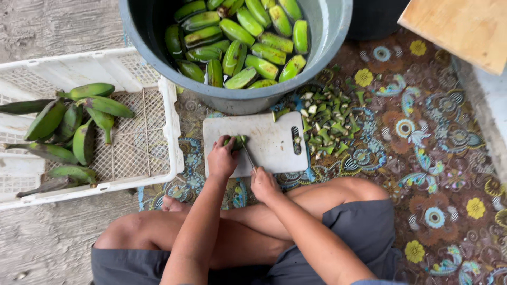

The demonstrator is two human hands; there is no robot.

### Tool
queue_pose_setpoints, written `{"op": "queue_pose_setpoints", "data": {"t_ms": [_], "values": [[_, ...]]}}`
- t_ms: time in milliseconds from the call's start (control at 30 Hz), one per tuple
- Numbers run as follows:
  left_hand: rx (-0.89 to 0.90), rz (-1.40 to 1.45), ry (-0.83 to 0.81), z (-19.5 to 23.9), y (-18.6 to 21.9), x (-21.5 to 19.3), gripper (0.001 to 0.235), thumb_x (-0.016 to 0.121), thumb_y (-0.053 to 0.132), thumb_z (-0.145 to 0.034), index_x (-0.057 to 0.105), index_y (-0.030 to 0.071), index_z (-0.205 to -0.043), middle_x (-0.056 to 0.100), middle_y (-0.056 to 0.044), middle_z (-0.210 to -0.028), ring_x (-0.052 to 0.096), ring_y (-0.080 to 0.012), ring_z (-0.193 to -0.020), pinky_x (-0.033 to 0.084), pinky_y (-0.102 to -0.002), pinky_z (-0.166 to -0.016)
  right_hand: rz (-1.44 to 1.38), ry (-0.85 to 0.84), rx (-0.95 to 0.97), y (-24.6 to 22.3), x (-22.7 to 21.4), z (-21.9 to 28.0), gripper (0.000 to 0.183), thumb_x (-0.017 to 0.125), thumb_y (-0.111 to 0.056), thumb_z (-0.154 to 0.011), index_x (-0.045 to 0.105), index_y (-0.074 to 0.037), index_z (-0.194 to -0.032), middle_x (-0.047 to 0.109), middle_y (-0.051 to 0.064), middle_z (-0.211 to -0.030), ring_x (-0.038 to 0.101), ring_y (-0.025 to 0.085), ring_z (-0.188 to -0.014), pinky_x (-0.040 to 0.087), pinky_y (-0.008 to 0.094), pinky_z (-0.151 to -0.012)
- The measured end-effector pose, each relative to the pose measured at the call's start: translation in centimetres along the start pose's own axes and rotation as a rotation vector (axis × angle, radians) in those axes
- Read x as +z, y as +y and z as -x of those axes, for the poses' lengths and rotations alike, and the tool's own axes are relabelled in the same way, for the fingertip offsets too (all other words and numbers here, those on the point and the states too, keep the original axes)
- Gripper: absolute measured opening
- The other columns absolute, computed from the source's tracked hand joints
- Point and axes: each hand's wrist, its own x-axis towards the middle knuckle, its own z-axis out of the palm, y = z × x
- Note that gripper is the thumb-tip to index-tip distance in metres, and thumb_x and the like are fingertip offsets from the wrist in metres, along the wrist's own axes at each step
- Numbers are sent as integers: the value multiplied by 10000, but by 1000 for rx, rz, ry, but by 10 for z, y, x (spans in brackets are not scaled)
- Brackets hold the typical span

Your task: The person sits on a mat and cuts green bananas on a white cutting board using a knife. They trim the ends of each banana, slice them into smaller pieces, and place the cut pieces into a large bucket of water. The person repeats this process for multiple bananas taken from a white crate.

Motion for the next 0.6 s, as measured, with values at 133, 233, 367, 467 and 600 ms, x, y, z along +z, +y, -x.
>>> {"op": "queue_pose_setpoints", "data": {"t_ms": [133,233,367,467,600], "values": [[3,-16,35,2,2,1,532,717,257,-746,604,197,-1262,537,-47,-1262,620,-378,-1085,467,-451,-1027,-13,74,-27,-16,-21,17,324,412,-247,-990,591,24,-981,654,282,-799,679,434,-745,571,467,-603],[-21,7,21,6,2,2,570,706,261,-754,557,185,-1299,511,-62,-1310,606,-363,-1121,451,-464,-1039,-222,180,152,-25,-51,21,372,361,-273,-1019,612,-4,-968,660,250,-806,687,395,-735,573,450,-614],[-104,83,6,5,5,-3,739,723,176,-681,448,172,-1367,479,-97,-1328,580,-371,-1152,460,-471,-1027,-298,413,344,-32,-99,17,443,382,-406,-983,525,3,-1075,632,302,-1063,597,456,-1067,478,543,-906],[-177,238,7,2,15,-24,806,684,148,-649,391,209,-1397,498,-75,-1290,590,-383,-1120,476,-483,-998,-467,481,353,-57,-112,33,555,466,-504,-945,408,-19,-1210,590,332,-1133,580,474,-1092,474,558,-911],[-152,454,51,-1,31,-47,795,635,102,-605,431,170,-1370,551,-100,-1220,584,-404,-1116,469,-505,-986,-541,458,323,-27,-83,5,803,619,-542,-883,295,5,-1374,562,363,-1183,571,481,-1117,479,556,-904]]}}
